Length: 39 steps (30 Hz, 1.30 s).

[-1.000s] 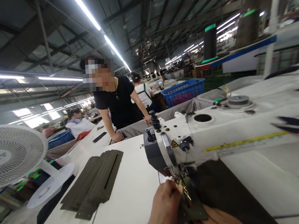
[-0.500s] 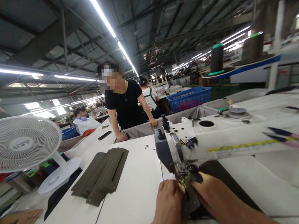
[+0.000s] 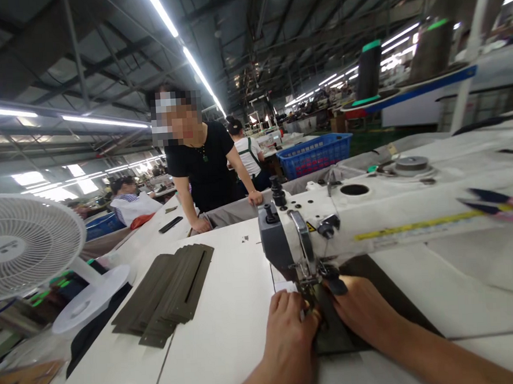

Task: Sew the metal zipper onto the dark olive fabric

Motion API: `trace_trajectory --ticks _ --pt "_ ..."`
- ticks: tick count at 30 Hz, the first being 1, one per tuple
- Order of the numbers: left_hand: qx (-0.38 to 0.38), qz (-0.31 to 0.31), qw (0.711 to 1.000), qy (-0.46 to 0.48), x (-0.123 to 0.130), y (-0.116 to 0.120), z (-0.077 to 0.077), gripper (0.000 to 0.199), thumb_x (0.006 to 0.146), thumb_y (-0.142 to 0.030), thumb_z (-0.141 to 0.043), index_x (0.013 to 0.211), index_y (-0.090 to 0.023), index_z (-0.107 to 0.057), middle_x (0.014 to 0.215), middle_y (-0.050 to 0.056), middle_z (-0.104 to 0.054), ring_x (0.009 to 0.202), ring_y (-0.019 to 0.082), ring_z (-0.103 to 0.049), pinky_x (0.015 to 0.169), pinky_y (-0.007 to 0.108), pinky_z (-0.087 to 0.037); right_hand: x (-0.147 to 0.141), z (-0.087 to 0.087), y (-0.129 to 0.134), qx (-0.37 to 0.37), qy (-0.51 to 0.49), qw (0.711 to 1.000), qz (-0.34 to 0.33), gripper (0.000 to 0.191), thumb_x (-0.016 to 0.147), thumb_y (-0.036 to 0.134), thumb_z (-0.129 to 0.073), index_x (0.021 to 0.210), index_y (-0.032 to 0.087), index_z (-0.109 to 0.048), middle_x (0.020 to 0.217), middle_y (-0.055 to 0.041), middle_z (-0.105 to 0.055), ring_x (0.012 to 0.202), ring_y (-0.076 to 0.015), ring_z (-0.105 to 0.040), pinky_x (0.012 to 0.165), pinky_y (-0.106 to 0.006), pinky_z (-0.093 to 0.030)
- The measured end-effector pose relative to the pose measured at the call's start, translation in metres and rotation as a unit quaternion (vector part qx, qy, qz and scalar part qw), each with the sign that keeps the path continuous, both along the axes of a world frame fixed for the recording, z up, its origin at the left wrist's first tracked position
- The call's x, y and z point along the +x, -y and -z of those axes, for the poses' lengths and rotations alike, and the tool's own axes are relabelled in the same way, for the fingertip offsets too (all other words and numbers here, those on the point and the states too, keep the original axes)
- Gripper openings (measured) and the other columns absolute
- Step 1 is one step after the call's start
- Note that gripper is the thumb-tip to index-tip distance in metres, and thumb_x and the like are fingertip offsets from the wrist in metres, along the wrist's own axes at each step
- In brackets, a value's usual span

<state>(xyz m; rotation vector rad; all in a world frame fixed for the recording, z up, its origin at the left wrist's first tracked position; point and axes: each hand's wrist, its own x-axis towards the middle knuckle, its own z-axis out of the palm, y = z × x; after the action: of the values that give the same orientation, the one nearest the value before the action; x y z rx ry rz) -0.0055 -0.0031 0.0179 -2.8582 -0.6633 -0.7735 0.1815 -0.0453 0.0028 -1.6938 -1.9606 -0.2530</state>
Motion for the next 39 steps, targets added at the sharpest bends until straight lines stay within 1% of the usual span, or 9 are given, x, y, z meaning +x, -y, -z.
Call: trace_trajectory --ticks 7,17,20,23,24,27,32,35,39 --pt "-0.065 0.000 0.997 -0.049 -0.003 0.008 -0.019 0.016 0.089 -0.013 -0.053 0.092 -0.018 -0.067 0.097 0.007 -0.057 0.092 0.022 -0.052 0.095 0.043 -0.044 -0.004 -0.003 -0.002 -0.040 0.009 0.996 0.085 0.020 0.082 0.013 -0.046 0.073 0.018 -0.064 0.063 -0.0073 -0.065 0.055 -0.0204 -0.062 0.049 -0.028 -0.036" --pt "-0.061 0.006 0.996 -0.061 -0.003 0.011 -0.024 0.013 0.089 -0.015 -0.054 0.093 -0.017 -0.066 0.097 0.008 -0.057 0.095 0.023 -0.053 0.099 0.044 -0.042 -0.002 -0.001 -0.015 -0.089 -0.031 0.981 0.167 0.030 0.094 0.025 -0.047 0.070 0.015 -0.062 0.064 -0.0032 -0.062 0.058 -0.0151 -0.059 0.057 -0.029 -0.046" --pt "-0.077 0.002 0.995 -0.065 -0.008 0.011 -0.024 0.015 0.087 -0.014 -0.053 0.095 -0.017 -0.065 0.097 0.008 -0.058 0.094 0.024 -0.055 0.090 0.042 -0.048 -0.008 -0.006 0.005 -0.048 -0.024 0.992 0.111 0.030 0.090 0.017 -0.041 0.074 0.016 -0.067 0.074 -0.0096 -0.068 0.069 -0.0195 -0.066 0.064 -0.030 -0.052" --pt "-0.127 0.021 0.991 -0.037 -0.016 0.012 -0.025 0.028 0.078 -0.010 -0.053 0.104 -0.015 -0.063 0.099 0.009 -0.062 0.091 0.024 -0.059 0.082 0.037 -0.053 -0.014 -0.011 0.038 0.030 0.018 0.999 -0.011 0.028 0.086 0.020 -0.044 0.084 0.020 -0.071 0.099 -0.0092 -0.071 0.095 -0.0199 -0.067 0.084 -0.029 -0.054" --pt "-0.139 0.035 0.990 -0.021 -0.019 0.012 -0.023 0.033 0.076 -0.007 -0.052 0.107 -0.014 -0.062 0.100 0.009 -0.064 0.091 0.022 -0.060 0.082 0.035 -0.054 -0.015 -0.013 0.048 0.086 0.056 0.992 -0.068 0.028 0.087 0.021 -0.044 0.089 0.020 -0.072 0.101 -0.0092 -0.071 0.096 -0.0198 -0.067 0.084 -0.029 -0.055" --pt "-0.124 0.068 0.990 0.000 -0.022 0.014 -0.015 0.031 0.076 -0.003 -0.051 0.101 -0.015 -0.064 0.099 0.006 -0.068 0.090 0.018 -0.064 0.085 0.031 -0.054 -0.015 -0.014 0.065 0.161 0.131 0.968 -0.139 0.026 0.089 0.021 -0.049 0.103 0.020 -0.071 0.099 -0.0066 -0.072 0.093 -0.0169 -0.068 0.084 -0.024 -0.055" --pt "-0.002 0.070 0.997 -0.016 -0.015 0.014 0.002 0.005 0.082 -0.014 -0.063 0.088 -0.013 -0.063 0.090 0.006 -0.070 0.081 0.020 -0.067 0.075 0.032 -0.058 -0.020 -0.015 0.062 0.169 0.147 0.964 -0.145 0.035 0.088 0.011 -0.042 0.110 0.017 -0.069 0.101 -0.0067 -0.072 0.096 -0.0155 -0.068 0.085 -0.023 -0.055" --pt "0.058 0.077 0.995 0.000 -0.012 0.011 0.007 0.004 0.087 -0.014 -0.060 0.087 -0.013 -0.063 0.088 0.006 -0.070 0.081 0.019 -0.068 0.076 0.030 -0.058 -0.023 -0.017 0.059 0.181 0.127 0.967 -0.129 0.040 0.087 0.007 -0.036 0.108 0.015 -0.069 0.101 -0.0087 -0.072 0.098 -0.0161 -0.067 0.087 -0.025 -0.055" --pt "0.081 0.079 0.993 0.028 -0.011 0.008 0.007 0.009 0.092 -0.015 -0.055 0.090 -0.012 -0.064 0.091 0.007 -0.070 0.086 0.018 -0.068 0.082 0.029 -0.057 -0.021 -0.023 0.058 0.163 0.130 0.967 -0.145 0.039 0.087 0.007 -0.037 0.106 0.016 -0.070 0.100 -0.0077 -0.072 0.092 -0.0153 -0.069 0.086 -0.022 -0.055"
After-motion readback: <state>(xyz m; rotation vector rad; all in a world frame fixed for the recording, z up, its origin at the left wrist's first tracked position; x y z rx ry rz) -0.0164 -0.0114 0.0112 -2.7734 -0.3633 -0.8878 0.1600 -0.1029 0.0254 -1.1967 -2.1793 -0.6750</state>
